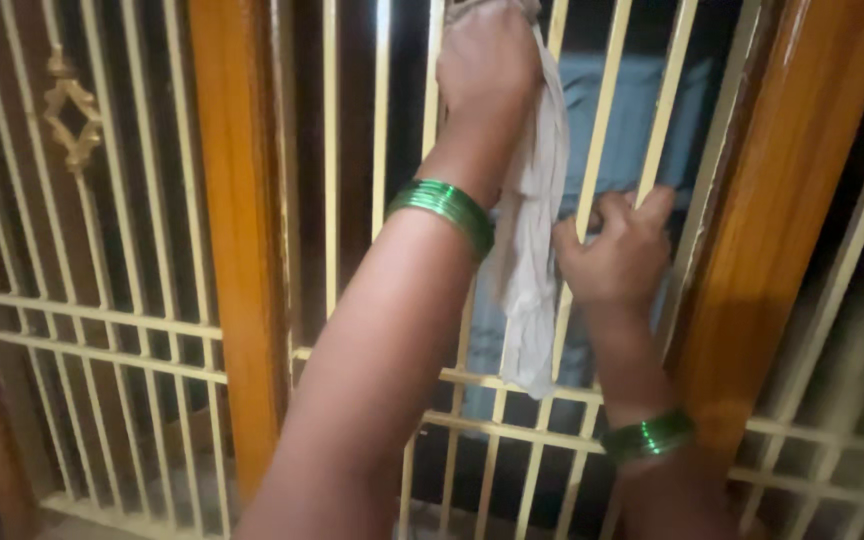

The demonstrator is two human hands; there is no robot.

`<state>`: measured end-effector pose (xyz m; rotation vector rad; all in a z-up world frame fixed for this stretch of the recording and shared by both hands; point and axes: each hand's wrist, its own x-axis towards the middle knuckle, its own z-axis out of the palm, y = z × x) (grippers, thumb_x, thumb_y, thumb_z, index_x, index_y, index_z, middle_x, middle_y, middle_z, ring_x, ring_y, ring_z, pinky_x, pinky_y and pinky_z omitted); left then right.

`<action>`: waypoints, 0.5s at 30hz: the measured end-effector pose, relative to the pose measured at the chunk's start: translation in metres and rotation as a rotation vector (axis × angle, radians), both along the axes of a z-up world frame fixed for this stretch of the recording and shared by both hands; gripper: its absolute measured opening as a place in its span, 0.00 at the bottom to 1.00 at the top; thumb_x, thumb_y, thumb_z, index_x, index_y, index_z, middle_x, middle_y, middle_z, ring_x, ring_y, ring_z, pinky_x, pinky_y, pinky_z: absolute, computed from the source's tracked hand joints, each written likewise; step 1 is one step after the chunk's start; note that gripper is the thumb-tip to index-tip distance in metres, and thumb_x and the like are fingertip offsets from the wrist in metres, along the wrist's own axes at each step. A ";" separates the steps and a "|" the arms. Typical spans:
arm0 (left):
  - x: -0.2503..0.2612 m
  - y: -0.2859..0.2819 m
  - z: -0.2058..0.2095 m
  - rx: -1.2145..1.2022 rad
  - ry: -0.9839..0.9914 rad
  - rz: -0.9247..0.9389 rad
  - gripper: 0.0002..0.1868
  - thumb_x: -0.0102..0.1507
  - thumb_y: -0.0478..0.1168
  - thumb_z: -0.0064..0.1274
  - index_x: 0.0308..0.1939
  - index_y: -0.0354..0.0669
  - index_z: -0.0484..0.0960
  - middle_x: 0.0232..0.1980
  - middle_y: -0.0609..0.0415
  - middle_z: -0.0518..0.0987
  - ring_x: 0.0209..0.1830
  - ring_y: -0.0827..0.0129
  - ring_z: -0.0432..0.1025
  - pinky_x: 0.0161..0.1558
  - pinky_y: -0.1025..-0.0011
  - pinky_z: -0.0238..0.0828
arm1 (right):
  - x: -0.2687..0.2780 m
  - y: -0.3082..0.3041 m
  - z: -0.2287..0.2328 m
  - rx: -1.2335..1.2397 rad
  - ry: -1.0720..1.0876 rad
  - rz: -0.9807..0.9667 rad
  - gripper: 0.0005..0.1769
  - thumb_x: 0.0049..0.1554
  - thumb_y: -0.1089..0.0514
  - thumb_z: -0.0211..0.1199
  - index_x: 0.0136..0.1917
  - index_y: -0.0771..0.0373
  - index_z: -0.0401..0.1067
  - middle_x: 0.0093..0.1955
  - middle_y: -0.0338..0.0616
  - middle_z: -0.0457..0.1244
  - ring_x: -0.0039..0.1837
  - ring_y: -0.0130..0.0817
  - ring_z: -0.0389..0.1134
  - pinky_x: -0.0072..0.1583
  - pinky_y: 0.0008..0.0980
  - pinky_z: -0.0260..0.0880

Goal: The person cleans a window grill by wiping the metal bars with a cloth and then rinsing the cloth in a basin of water.

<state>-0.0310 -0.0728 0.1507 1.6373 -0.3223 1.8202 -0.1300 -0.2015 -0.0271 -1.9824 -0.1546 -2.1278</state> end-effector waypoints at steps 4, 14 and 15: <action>-0.025 0.009 -0.020 0.069 -0.191 0.038 0.11 0.59 0.35 0.48 0.30 0.44 0.87 0.35 0.45 0.85 0.36 0.49 0.81 0.37 0.54 0.79 | 0.000 0.000 0.000 0.048 0.040 -0.029 0.14 0.47 0.53 0.72 0.38 0.64 0.73 0.54 0.56 0.58 0.46 0.58 0.68 0.50 0.52 0.71; -0.093 0.008 -0.089 0.832 -0.083 0.516 0.12 0.57 0.46 0.54 0.33 0.42 0.87 0.34 0.48 0.83 0.33 0.59 0.78 0.28 0.62 0.73 | -0.006 0.002 0.002 0.098 0.056 0.037 0.14 0.47 0.56 0.74 0.37 0.61 0.70 0.53 0.54 0.58 0.46 0.56 0.68 0.46 0.51 0.70; -0.088 0.010 -0.085 0.824 -0.139 0.419 0.16 0.55 0.49 0.55 0.33 0.40 0.87 0.34 0.44 0.83 0.33 0.58 0.78 0.28 0.62 0.73 | -0.005 0.002 0.002 0.087 0.032 0.054 0.14 0.47 0.57 0.74 0.37 0.61 0.69 0.53 0.54 0.58 0.46 0.57 0.68 0.46 0.51 0.70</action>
